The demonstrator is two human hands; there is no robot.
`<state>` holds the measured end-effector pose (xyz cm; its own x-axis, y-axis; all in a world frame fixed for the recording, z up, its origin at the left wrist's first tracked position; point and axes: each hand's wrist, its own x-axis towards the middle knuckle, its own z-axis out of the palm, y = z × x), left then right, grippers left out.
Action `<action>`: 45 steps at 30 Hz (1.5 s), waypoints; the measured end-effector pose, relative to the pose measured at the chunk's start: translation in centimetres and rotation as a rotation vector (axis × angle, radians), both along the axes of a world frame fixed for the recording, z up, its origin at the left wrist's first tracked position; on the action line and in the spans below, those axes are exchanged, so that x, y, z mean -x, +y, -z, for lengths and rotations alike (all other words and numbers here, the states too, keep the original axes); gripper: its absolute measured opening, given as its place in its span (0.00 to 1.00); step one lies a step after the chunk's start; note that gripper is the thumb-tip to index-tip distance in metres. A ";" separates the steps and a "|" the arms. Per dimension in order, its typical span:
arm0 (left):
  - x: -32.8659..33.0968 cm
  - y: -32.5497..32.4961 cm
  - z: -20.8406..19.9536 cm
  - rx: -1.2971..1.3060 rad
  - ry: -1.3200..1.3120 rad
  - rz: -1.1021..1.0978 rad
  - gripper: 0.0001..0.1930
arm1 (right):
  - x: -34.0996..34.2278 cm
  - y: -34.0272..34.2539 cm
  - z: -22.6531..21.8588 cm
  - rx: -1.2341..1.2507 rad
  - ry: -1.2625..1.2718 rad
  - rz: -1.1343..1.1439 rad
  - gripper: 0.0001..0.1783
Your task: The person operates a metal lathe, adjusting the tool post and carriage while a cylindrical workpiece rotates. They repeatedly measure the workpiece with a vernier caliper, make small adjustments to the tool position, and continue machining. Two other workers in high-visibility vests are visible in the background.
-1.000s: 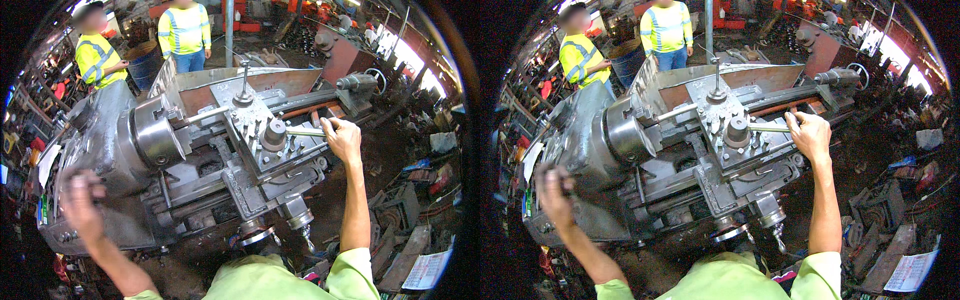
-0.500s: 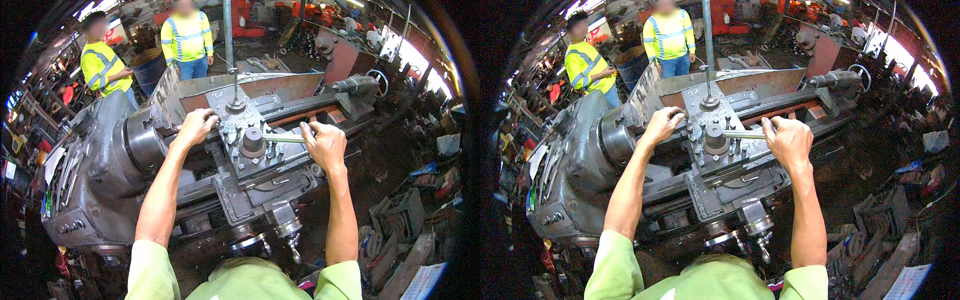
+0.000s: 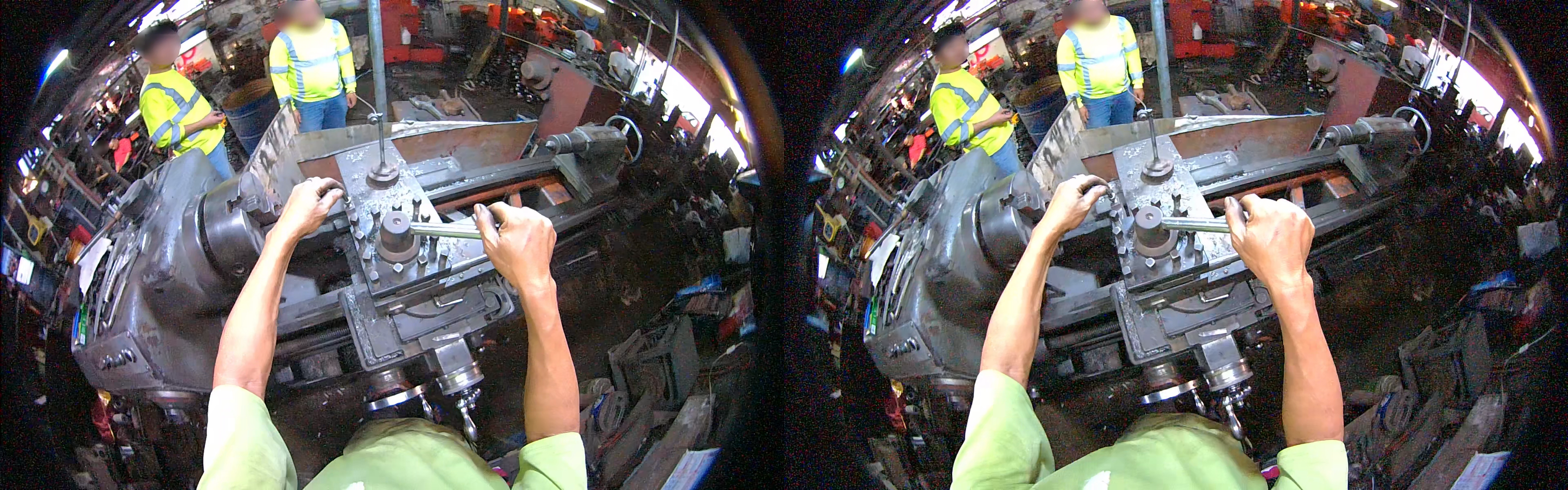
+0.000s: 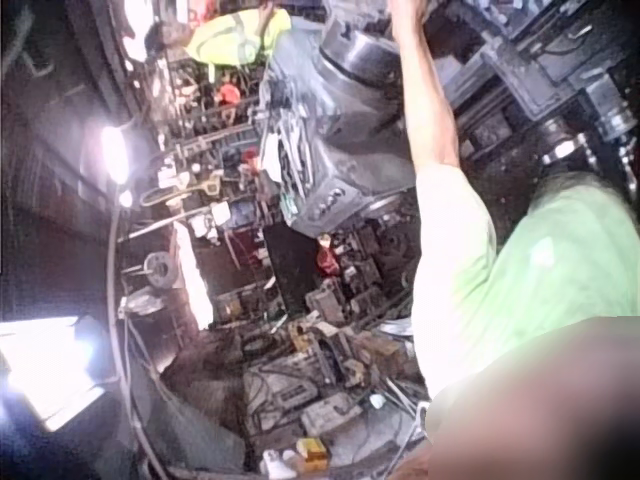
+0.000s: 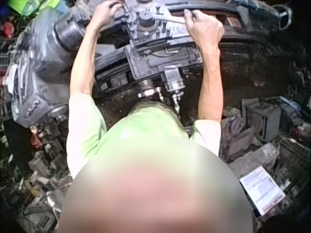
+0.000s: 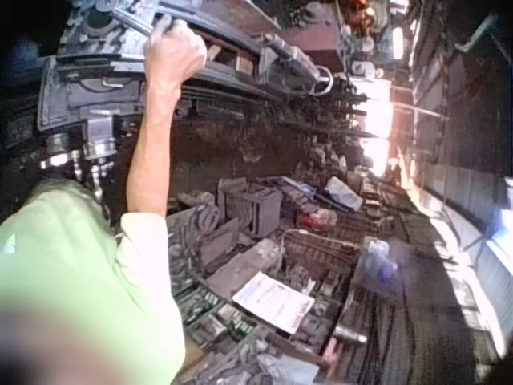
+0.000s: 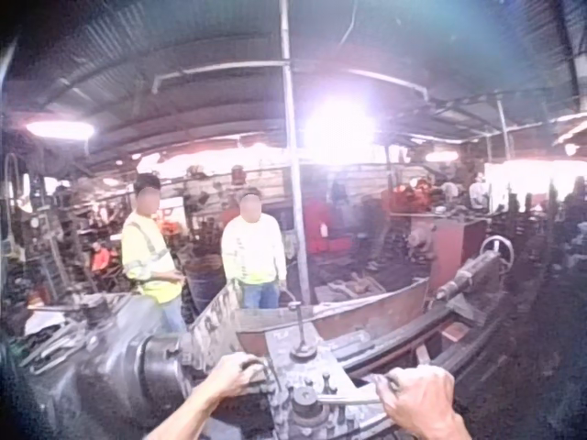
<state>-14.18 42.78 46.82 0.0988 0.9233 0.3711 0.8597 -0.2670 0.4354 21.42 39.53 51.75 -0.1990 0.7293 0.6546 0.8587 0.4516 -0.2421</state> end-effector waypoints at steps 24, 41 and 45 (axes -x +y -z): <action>0.0 -0.4 0.0 0.075 0.063 -0.019 0.16 | 0.9 -0.5 -0.2 -0.029 0.026 0.061 0.15; -3.2 -2.1 0.7 0.167 -0.079 -0.422 0.24 | -0.3 0.3 0.3 -0.139 -0.019 -0.027 0.15; -3.3 -2.1 0.6 0.156 -0.064 -0.468 0.25 | 0.1 0.5 0.1 -0.175 -0.033 -0.016 0.14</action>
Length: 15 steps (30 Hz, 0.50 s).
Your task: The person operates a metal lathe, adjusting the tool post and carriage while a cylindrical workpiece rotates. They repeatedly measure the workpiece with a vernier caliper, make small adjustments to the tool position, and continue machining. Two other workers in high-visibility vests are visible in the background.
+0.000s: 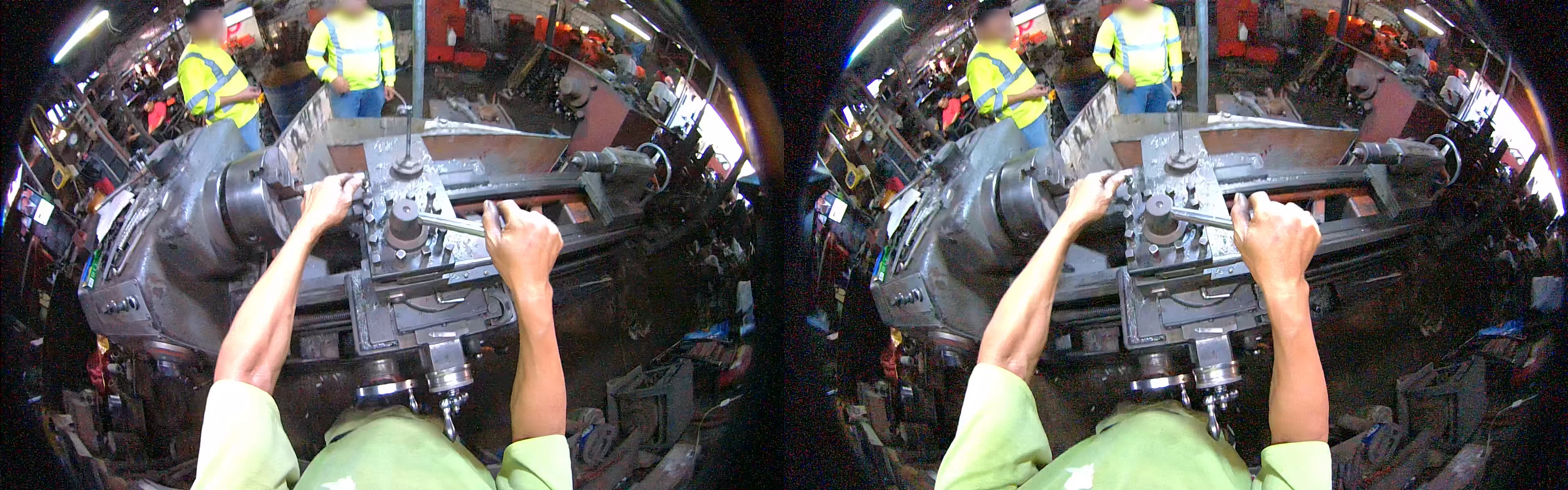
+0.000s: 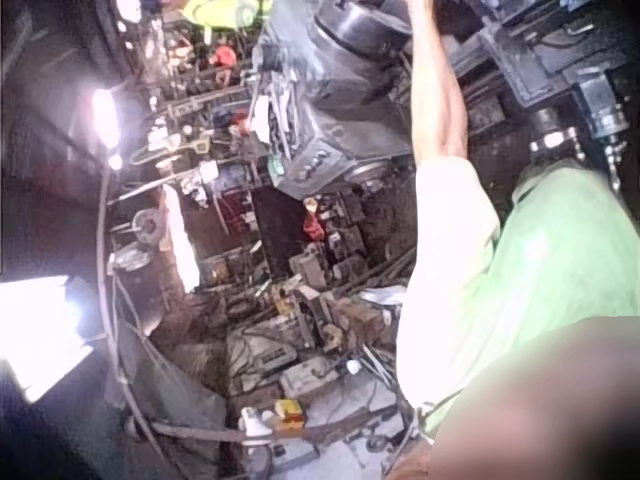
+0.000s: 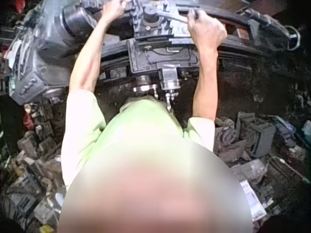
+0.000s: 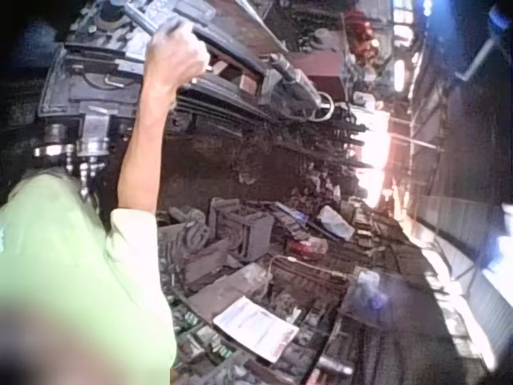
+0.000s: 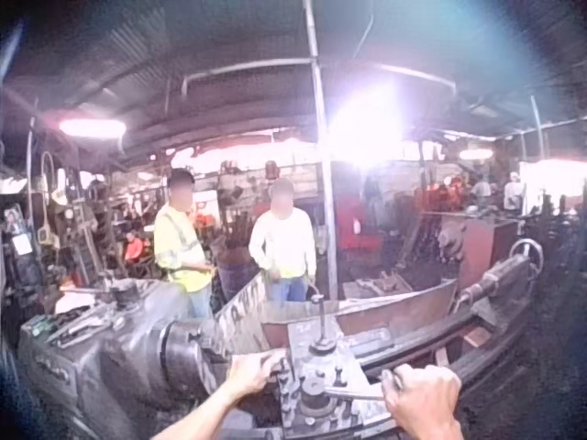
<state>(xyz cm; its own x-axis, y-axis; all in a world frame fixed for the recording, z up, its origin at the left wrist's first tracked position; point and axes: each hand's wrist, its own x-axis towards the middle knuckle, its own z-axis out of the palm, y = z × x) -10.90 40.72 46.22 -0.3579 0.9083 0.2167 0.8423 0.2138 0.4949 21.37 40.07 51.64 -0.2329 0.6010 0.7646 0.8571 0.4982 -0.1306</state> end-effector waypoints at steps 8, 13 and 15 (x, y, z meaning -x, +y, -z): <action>-0.5 -0.5 -0.2 0.003 -0.004 0.009 0.23 | -0.3 0.2 0.7 0.056 -0.036 0.035 0.13; 1.7 0.5 -0.7 0.058 0.023 0.218 0.21 | 0.2 -0.1 0.2 0.057 -0.019 0.033 0.11; 2.9 1.1 -0.5 0.067 0.027 0.317 0.21 | 0.4 -0.2 -0.1 0.055 -0.010 -0.004 0.11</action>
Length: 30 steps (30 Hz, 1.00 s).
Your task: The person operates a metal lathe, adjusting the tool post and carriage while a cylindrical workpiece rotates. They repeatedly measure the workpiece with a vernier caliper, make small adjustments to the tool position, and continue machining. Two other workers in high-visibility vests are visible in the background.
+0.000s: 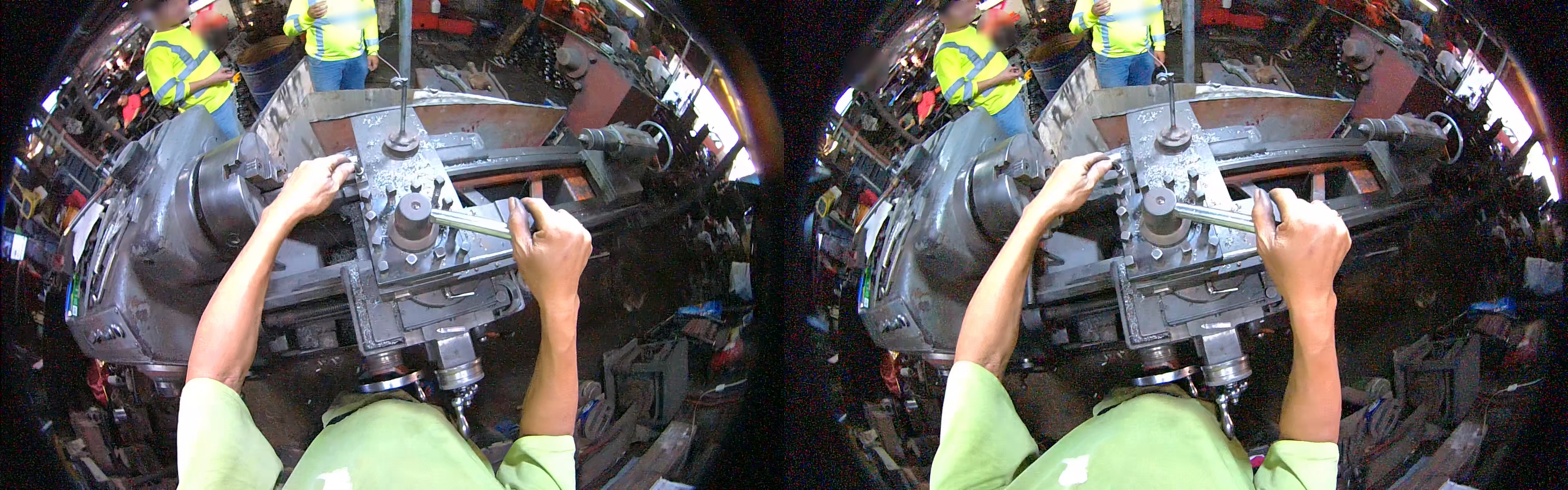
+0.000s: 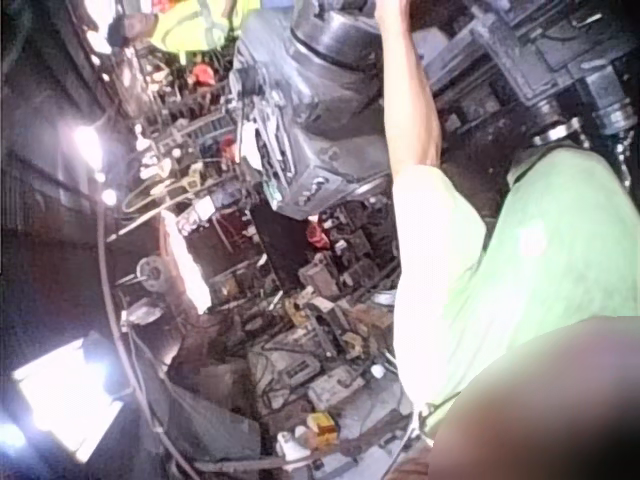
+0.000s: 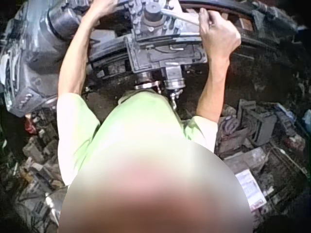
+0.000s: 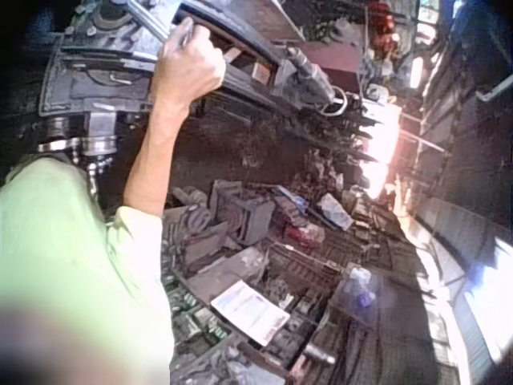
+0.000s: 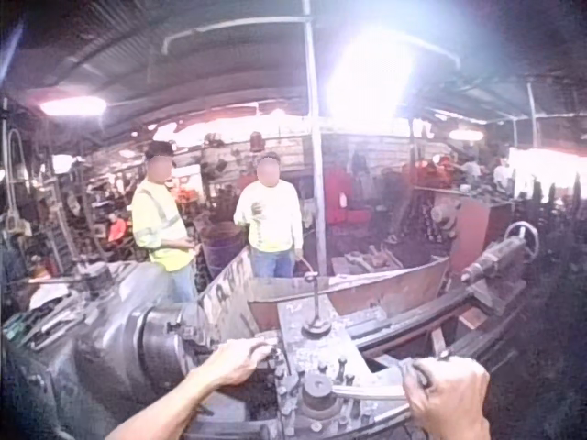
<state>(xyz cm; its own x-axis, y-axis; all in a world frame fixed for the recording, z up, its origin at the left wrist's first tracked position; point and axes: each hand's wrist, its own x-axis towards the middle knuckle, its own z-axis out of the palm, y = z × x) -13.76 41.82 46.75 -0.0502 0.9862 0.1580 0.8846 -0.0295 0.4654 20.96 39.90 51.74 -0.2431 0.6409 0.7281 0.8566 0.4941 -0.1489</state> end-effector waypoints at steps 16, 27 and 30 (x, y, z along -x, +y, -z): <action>0.2 1.9 1.2 0.050 -0.175 -0.047 0.28 | -16.3 -11.2 13.0 0.422 0.736 0.172 0.14; -3.7 0.2 0.7 -0.077 -0.016 -0.312 0.30 | -29.5 -24.9 36.9 1.311 0.607 0.234 0.16; -6.3 -1.6 2.6 -0.284 -0.483 -0.446 0.28 | -32.5 -29.2 39.3 1.470 0.640 0.271 0.19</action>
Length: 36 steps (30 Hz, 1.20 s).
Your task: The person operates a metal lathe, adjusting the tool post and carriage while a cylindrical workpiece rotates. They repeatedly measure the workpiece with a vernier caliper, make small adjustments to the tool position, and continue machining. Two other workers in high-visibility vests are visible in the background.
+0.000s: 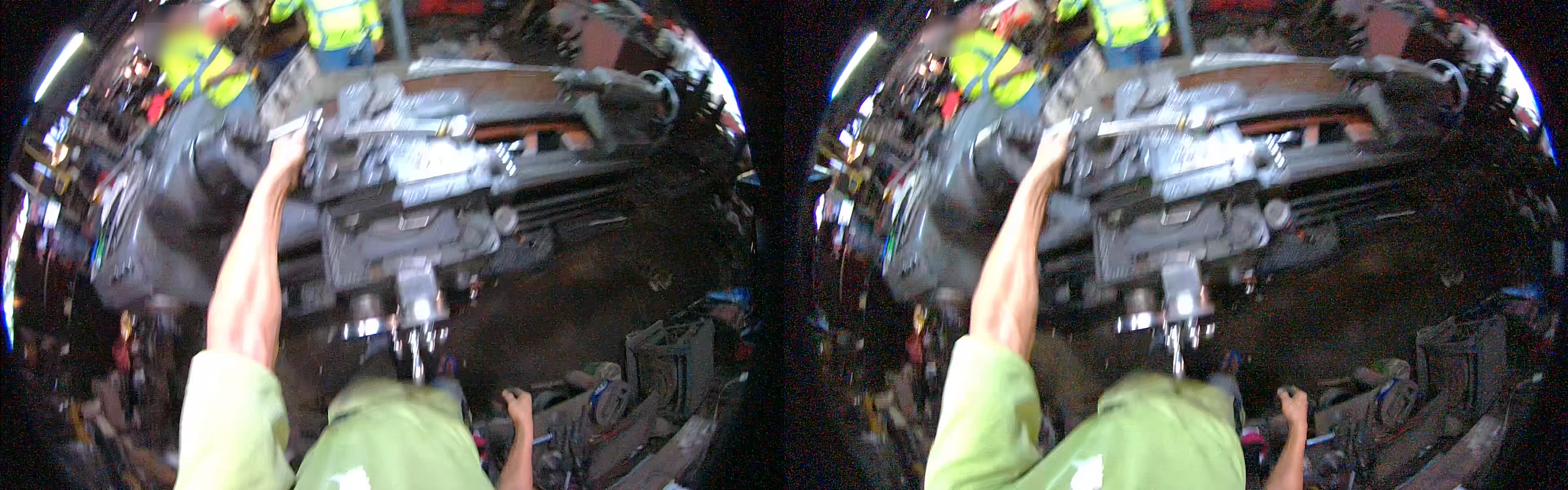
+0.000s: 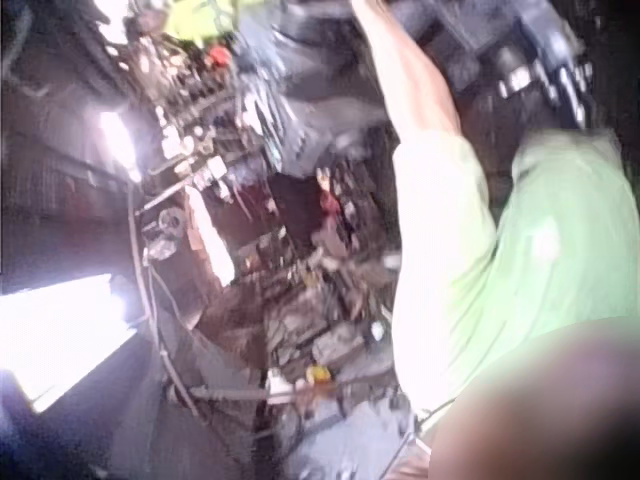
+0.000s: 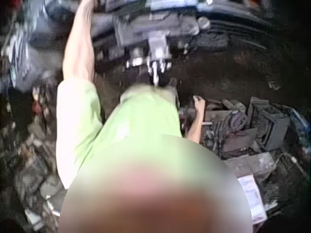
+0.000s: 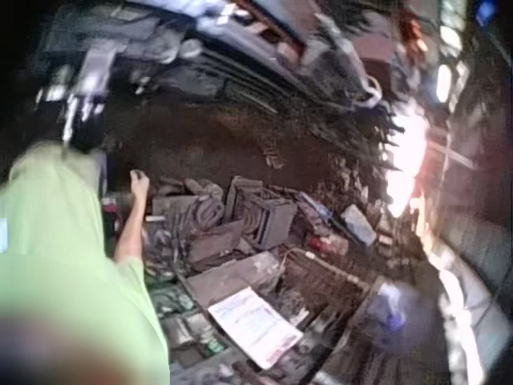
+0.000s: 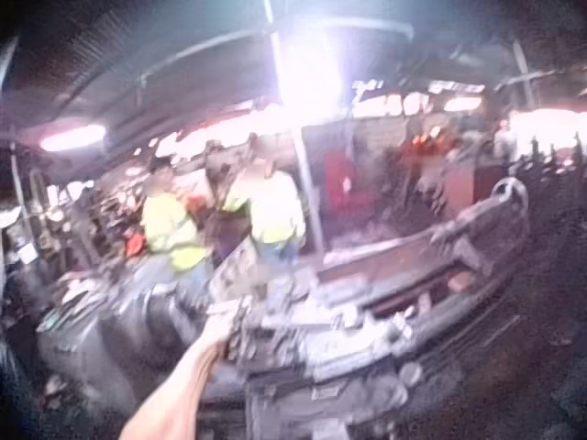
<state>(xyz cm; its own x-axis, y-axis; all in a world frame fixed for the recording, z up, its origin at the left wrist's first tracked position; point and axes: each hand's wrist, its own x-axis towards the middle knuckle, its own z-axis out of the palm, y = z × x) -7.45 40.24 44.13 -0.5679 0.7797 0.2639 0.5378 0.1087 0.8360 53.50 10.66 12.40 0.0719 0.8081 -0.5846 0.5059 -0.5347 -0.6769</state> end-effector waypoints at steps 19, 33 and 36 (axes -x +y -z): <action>3.7 0.0 -3.7 0.155 0.208 0.279 0.15 | -3.9 -8.9 9.0 0.190 -0.078 0.314 0.18; 8.9 3.4 -2.7 0.021 0.387 0.675 0.13 | 14.2 -7.2 2.5 0.082 -0.211 0.279 0.21; 8.9 3.9 -2.8 -0.035 0.409 0.749 0.12 | 17.2 -8.0 2.8 0.064 -0.205 0.278 0.20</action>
<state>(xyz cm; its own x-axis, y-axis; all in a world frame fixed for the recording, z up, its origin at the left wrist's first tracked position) -16.38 44.19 46.90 0.2397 0.8989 0.3667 0.7179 -0.4184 0.5564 36.34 2.66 9.59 0.4051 0.7034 -0.5840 0.4569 -0.7090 -0.5371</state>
